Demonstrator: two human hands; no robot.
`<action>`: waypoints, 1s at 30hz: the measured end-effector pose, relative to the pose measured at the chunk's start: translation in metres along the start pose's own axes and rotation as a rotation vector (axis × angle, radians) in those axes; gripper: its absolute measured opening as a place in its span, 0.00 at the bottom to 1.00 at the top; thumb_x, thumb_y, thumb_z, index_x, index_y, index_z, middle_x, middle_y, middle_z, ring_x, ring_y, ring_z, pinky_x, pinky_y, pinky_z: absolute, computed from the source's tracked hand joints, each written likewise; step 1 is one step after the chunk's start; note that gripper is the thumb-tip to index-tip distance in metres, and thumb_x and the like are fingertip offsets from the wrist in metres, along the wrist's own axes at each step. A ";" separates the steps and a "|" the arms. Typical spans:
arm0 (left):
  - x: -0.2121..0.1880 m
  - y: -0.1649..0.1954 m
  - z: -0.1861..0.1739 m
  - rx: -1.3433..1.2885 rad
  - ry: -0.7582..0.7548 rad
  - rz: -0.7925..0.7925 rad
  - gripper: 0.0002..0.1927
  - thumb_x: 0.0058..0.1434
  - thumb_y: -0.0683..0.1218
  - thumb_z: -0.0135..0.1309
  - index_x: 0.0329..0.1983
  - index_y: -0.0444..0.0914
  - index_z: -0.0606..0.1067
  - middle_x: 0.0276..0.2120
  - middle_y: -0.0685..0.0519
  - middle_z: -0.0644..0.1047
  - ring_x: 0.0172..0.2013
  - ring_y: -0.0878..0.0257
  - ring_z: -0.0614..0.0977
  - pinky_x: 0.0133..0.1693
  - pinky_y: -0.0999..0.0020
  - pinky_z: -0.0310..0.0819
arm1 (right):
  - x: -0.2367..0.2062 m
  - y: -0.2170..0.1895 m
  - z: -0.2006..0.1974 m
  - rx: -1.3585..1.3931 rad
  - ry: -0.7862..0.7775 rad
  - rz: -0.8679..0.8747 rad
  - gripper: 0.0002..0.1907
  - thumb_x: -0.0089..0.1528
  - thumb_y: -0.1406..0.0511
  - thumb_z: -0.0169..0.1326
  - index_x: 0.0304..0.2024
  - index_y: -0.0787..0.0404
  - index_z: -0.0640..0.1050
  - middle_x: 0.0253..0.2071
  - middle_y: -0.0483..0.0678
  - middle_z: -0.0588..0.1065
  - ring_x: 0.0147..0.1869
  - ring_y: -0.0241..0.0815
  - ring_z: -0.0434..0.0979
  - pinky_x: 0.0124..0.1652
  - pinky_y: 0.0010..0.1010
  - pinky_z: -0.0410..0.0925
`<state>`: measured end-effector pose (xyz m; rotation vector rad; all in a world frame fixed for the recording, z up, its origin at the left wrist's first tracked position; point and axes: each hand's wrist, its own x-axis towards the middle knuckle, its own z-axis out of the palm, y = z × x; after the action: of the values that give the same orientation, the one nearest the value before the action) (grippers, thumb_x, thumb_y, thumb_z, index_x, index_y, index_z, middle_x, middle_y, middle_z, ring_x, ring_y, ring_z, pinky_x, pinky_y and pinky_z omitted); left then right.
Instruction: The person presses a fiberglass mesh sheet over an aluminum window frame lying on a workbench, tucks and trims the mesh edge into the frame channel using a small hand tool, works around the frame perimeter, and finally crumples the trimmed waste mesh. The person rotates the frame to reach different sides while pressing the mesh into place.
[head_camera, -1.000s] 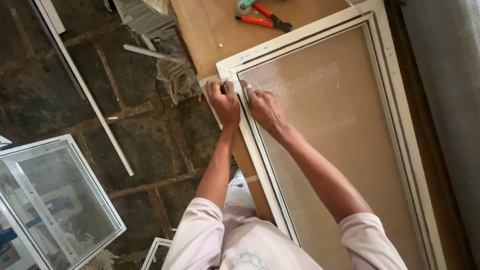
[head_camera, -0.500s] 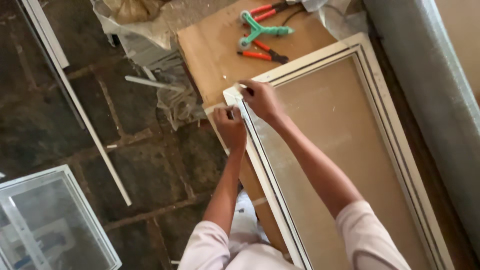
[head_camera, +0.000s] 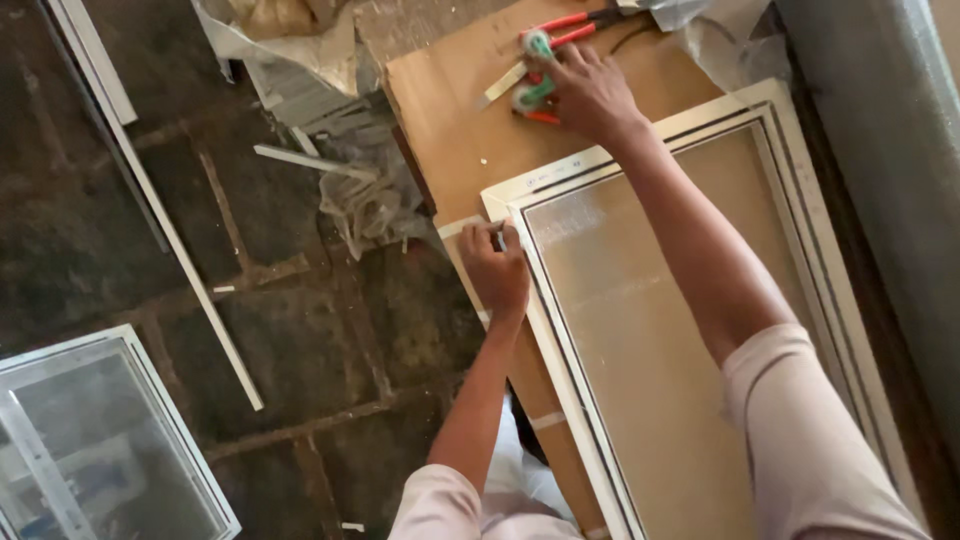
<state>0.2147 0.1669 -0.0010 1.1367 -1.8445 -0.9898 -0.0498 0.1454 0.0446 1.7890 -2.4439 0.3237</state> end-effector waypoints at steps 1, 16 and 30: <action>0.000 -0.001 -0.001 0.028 0.005 0.032 0.09 0.63 0.43 0.57 0.32 0.35 0.71 0.33 0.49 0.70 0.37 0.51 0.72 0.41 0.56 0.67 | 0.000 0.002 0.000 0.038 -0.020 -0.024 0.30 0.61 0.61 0.63 0.65 0.54 0.71 0.53 0.57 0.72 0.58 0.61 0.72 0.50 0.52 0.68; -0.013 -0.017 -0.002 0.025 -0.012 0.034 0.13 0.67 0.46 0.56 0.32 0.33 0.68 0.38 0.44 0.71 0.46 0.43 0.73 0.49 0.48 0.66 | -0.246 -0.126 -0.036 0.637 0.151 0.678 0.11 0.65 0.66 0.61 0.34 0.67 0.76 0.20 0.49 0.67 0.24 0.35 0.64 0.24 0.35 0.60; -0.004 -0.016 -0.003 0.119 -0.149 -0.041 0.12 0.71 0.48 0.53 0.38 0.34 0.70 0.37 0.42 0.71 0.43 0.43 0.73 0.46 0.48 0.67 | -0.247 -0.233 -0.049 0.404 -0.216 1.134 0.20 0.67 0.52 0.55 0.44 0.63 0.81 0.24 0.65 0.75 0.29 0.66 0.76 0.29 0.52 0.67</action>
<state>0.2240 0.1650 -0.0142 1.2030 -2.0288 -1.0235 0.2448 0.3189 0.0690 0.2675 -3.4750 0.7469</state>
